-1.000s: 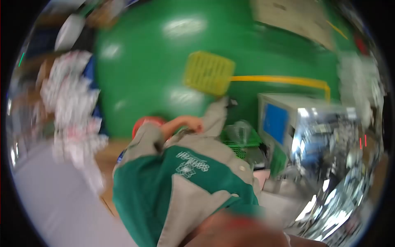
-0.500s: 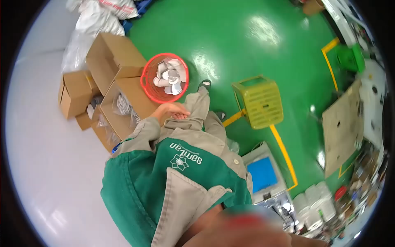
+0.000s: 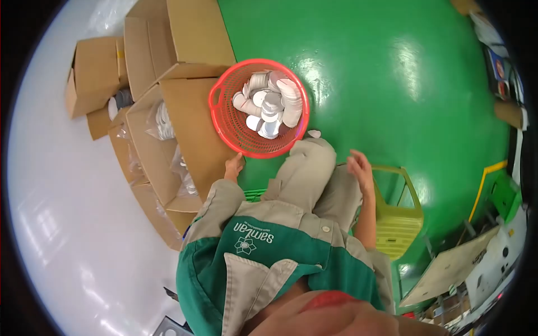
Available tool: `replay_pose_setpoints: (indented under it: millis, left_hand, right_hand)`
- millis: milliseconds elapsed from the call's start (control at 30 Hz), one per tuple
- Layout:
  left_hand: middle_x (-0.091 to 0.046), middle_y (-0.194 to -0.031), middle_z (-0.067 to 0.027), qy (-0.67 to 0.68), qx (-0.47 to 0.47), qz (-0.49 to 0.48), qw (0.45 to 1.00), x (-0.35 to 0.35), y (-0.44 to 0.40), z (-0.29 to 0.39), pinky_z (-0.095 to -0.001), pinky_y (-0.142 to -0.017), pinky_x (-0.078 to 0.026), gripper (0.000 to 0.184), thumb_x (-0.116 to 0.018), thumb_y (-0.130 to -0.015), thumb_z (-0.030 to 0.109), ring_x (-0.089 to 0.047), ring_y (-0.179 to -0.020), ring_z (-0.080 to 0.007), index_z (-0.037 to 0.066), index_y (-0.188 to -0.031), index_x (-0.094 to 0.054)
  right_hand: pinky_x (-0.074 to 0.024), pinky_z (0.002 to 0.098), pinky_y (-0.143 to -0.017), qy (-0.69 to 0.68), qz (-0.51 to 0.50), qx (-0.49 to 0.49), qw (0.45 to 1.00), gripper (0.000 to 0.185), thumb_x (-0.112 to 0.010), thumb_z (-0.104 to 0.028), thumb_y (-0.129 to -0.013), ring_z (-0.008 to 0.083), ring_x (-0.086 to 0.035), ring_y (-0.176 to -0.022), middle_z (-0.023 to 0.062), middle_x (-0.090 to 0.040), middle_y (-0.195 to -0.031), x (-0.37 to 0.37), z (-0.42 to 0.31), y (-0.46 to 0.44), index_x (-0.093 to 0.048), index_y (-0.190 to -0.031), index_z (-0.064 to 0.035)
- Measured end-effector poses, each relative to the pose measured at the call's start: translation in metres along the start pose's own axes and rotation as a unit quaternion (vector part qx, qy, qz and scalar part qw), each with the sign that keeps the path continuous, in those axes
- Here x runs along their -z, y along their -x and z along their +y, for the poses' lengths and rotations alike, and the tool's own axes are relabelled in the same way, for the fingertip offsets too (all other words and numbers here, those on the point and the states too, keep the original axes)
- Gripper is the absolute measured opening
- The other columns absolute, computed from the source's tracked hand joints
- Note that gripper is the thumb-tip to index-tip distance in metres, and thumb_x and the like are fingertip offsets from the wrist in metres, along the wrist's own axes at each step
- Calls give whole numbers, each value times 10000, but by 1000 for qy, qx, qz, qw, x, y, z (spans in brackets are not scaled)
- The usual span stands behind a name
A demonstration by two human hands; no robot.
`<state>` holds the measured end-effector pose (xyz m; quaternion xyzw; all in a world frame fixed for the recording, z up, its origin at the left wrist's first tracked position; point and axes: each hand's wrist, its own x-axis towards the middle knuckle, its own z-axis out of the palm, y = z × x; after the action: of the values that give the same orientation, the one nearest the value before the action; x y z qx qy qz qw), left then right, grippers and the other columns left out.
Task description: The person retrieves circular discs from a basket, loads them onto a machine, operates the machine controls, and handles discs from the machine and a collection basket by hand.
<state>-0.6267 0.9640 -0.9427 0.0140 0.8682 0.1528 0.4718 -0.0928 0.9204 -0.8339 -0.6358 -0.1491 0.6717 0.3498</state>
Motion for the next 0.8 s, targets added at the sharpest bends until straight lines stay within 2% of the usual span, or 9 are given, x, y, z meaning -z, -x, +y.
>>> replay_pose_setpoints:
  millis: [67,100,200,400,467,533,600,667,800]
  left_hand:
    - [-533,-1245,-166,34,11,35,999,-13,-50,-20,-460,-886,-501,627,-773,-790,253,-507,-1170,-308,-14,-1270,-470]
    - [-573,-1185,-153,109,-42,-67,991,-20,-44,-17,-454,-865,-498,617,-796,-759,227,-552,-1110,-277,-7,-1243,-493]
    - [-656,-1004,-118,11,-147,0,989,-24,-112,-49,-360,-655,-549,465,-757,-760,125,-660,-811,-240,0,-1146,-529]
    - [-659,-1048,-137,3,-221,-9,975,-46,-31,-20,-328,-660,-582,365,-697,-807,60,-678,-842,-225,-16,-1126,-536]
    - [-681,-816,-112,-192,-246,-23,950,-44,-25,4,-319,-600,-571,312,-666,-865,261,-687,-712,-191,-13,-1002,-612]
    - [-667,-661,-81,-526,-207,-65,822,-34,-8,54,-317,-576,-553,450,-624,-887,437,-690,-665,-177,-2,-990,-634]
    - [-603,-504,-48,-444,-270,-163,839,-50,-10,61,-304,-535,-536,582,-551,-886,567,-677,-590,-167,-3,-910,-666]
    - [-664,-624,-100,-499,-334,-152,786,-89,-40,71,-313,-516,-533,659,-588,-832,628,-679,-604,-180,-22,-917,-659]
    - [-615,-1090,-245,-503,-106,-238,824,-171,-120,71,-369,-726,-534,1020,-577,-687,809,-647,-904,-262,-91,-1167,-541]
  right_hand:
    - [-491,249,-741,12,-4,29,1000,362,-624,-229,-916,92,-559,-857,0,-576,-948,-13,4,-71,-571,-1232,-61]
    - [-491,243,-721,16,-9,49,999,346,-626,-219,-916,87,-558,-837,-2,-578,-924,-18,10,-102,-579,-1220,-60]
    - [-492,240,-716,29,-18,81,996,312,-618,-203,-922,89,-566,-838,6,-597,-928,-29,35,-172,-591,-1195,-54]
    - [-493,253,-744,39,-2,98,994,265,-564,-180,-943,112,-593,-864,36,-638,-972,-60,69,-253,-601,-1155,-26]
    - [-494,255,-745,63,0,100,993,261,-558,-176,-945,116,-599,-867,43,-644,-976,-74,81,-264,-601,-1152,-23]
    - [-498,255,-733,89,0,120,989,252,-555,-163,-944,118,-605,-858,60,-649,-985,-99,91,-264,-600,-1142,-16]
    - [-501,255,-726,80,17,190,978,246,-554,-157,-943,120,-608,-849,65,-650,-984,-104,122,-229,-599,-1137,-13]
    - [-508,254,-700,89,64,194,975,226,-556,-143,-931,121,-616,-793,62,-658,-925,-105,135,-212,-613,-1108,-13]
    - [-505,268,-677,117,119,189,968,209,-558,-128,-913,135,-630,-754,71,-664,-861,-102,118,-197,-627,-1084,-29]
